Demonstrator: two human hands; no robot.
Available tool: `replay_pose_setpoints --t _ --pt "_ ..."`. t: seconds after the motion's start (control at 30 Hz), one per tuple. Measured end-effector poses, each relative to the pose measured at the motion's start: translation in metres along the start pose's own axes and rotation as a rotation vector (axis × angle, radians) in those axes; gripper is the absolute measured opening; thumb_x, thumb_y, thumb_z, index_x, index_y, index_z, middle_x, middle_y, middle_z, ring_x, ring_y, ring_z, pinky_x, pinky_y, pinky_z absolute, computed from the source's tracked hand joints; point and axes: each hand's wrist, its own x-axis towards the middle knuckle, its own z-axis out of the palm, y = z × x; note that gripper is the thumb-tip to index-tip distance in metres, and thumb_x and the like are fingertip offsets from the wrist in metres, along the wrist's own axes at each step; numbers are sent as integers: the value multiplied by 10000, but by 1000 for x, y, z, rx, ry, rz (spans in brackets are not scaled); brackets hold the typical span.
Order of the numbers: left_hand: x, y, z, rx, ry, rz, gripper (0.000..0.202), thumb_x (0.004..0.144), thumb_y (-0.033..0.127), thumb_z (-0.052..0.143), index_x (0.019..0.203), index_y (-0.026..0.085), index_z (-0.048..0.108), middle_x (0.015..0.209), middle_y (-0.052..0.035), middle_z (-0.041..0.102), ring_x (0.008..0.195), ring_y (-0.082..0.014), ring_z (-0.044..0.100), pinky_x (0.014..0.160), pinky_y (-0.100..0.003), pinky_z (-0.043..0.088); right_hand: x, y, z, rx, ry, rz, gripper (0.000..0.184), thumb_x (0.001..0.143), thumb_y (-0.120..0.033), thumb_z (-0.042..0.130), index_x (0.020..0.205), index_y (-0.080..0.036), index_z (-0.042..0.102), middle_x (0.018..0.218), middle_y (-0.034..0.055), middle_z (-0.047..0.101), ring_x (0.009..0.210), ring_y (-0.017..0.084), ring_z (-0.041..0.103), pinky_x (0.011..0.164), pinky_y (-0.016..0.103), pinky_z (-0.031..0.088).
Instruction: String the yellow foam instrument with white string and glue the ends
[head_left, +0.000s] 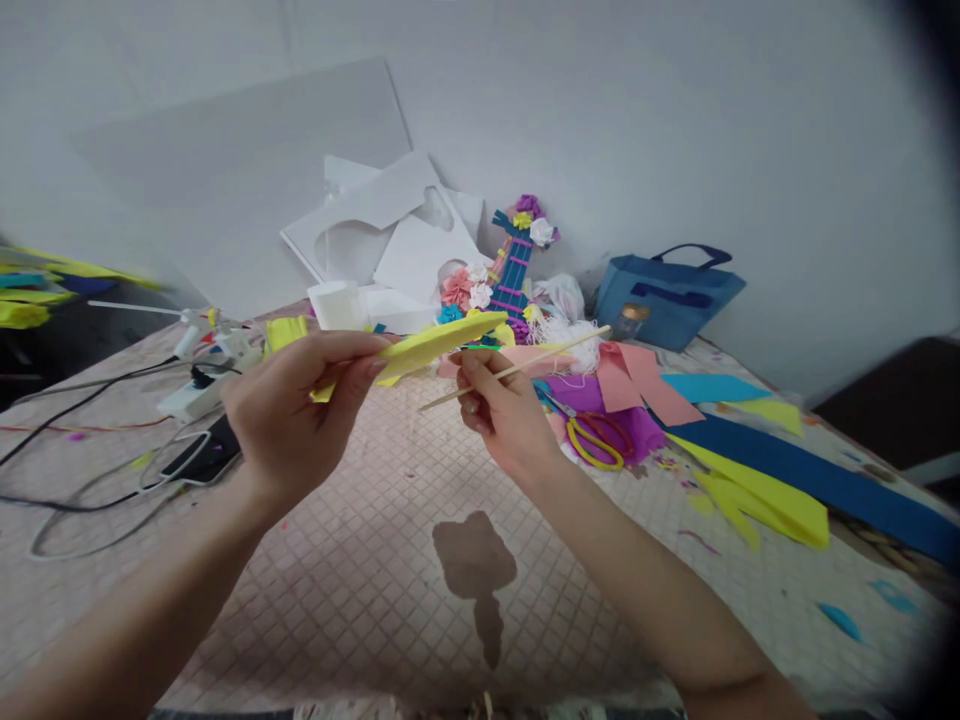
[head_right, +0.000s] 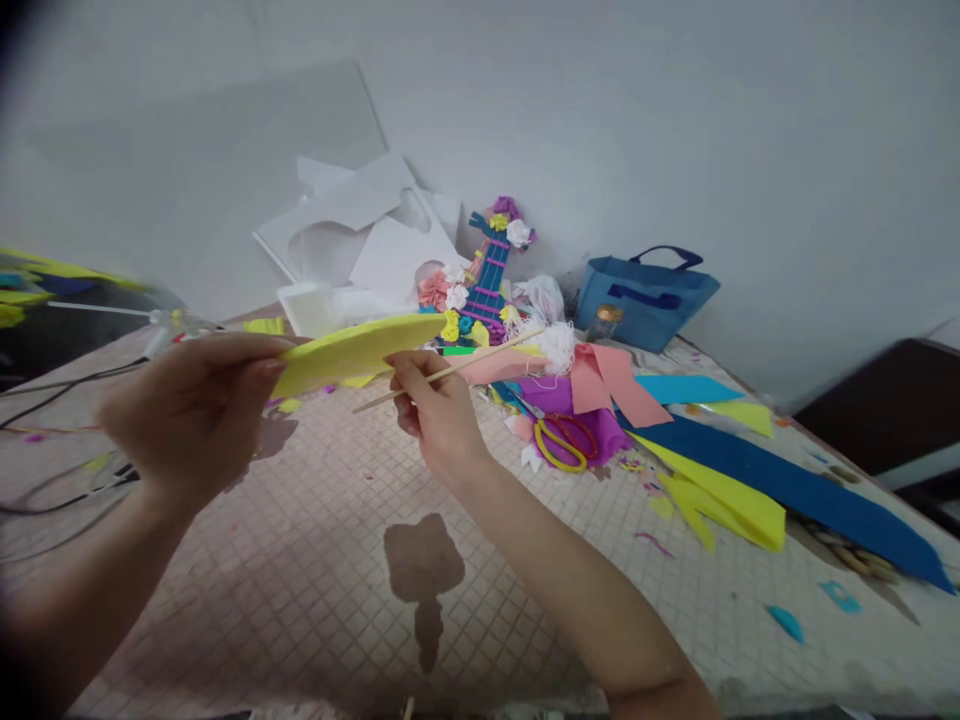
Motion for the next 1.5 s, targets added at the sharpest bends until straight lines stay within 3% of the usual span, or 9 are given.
replay_pose_setpoints --t 0.2,0.33,0.5,0.63,0.77,0.87,1.03,1.23,1.5 --pt "-3 13 2 116 118 8 179 815 106 629 971 181 675 890 15 719 769 -109 656 688 -226 516 4 4 6 125 -11 65 139 756 -281 634 752 -160 566 587 -52 470 402 20 348 331 145 173" --pt "-24 28 -6 110 -108 222 224 813 95 637 1028 154 624 1024 -38 716 908 -133 673 783 -228 551 -2 18 -29 203 60 274 217 786 -342 581 689 -162 508 508 -61 443 361 23 313 301 136 136" --pt "-74 31 -9 -16 -384 477 156 887 144 548 1034 104 580 1116 -121 679 1128 -220 594 945 -408 525 -23 37 -91 158 146 541 325 707 -456 634 671 -158 510 420 -80 404 311 17 250 282 137 93" --pt "-103 24 1 -11 -454 599 291 824 258 661 1055 106 570 1155 -118 661 1197 -257 537 981 -452 493 -36 48 -103 -8 183 536 311 623 -327 696 580 -158 439 423 -92 389 317 -3 238 295 130 100" --pt "-116 24 10 16 -581 525 258 907 174 519 1156 117 556 1260 -103 601 1278 -262 449 1056 -492 397 -39 59 -106 -160 179 539 313 675 -375 658 601 -162 442 445 -88 378 325 6 252 301 138 110" --pt "-122 25 12 49 -636 467 341 957 108 337 1241 83 523 1297 -114 573 1309 -227 409 1096 -430 358 -40 57 -117 -374 183 389 252 761 -398 602 722 -158 536 539 -56 470 373 30 356 312 146 190" --pt "-127 25 12 21 -652 463 352 950 104 350 1258 67 516 1305 -133 562 1302 -241 418 1090 -426 367 -53 28 -118 -507 195 -261 113 877 -282 524 883 -184 582 817 3 577 601 66 527 534 206 456" --pt "-127 27 14 21 -652 451 359 959 114 316 1243 77 533 1310 -112 563 1292 -230 430 1089 -408 367 -83 17 -78 -497 -220 -233 163 937 -209 439 939 -188 601 946 44 559 654 89 569 584 266 500" --pt "-130 27 13 9 -669 441 370 964 133 299 1256 81 521 1311 -119 560 1297 -232 425 1081 -415 376 -82 26 -72 -590 -292 -240 182 948 -197 418 922 -174 596 914 36 545 680 82 566 616 255 477"
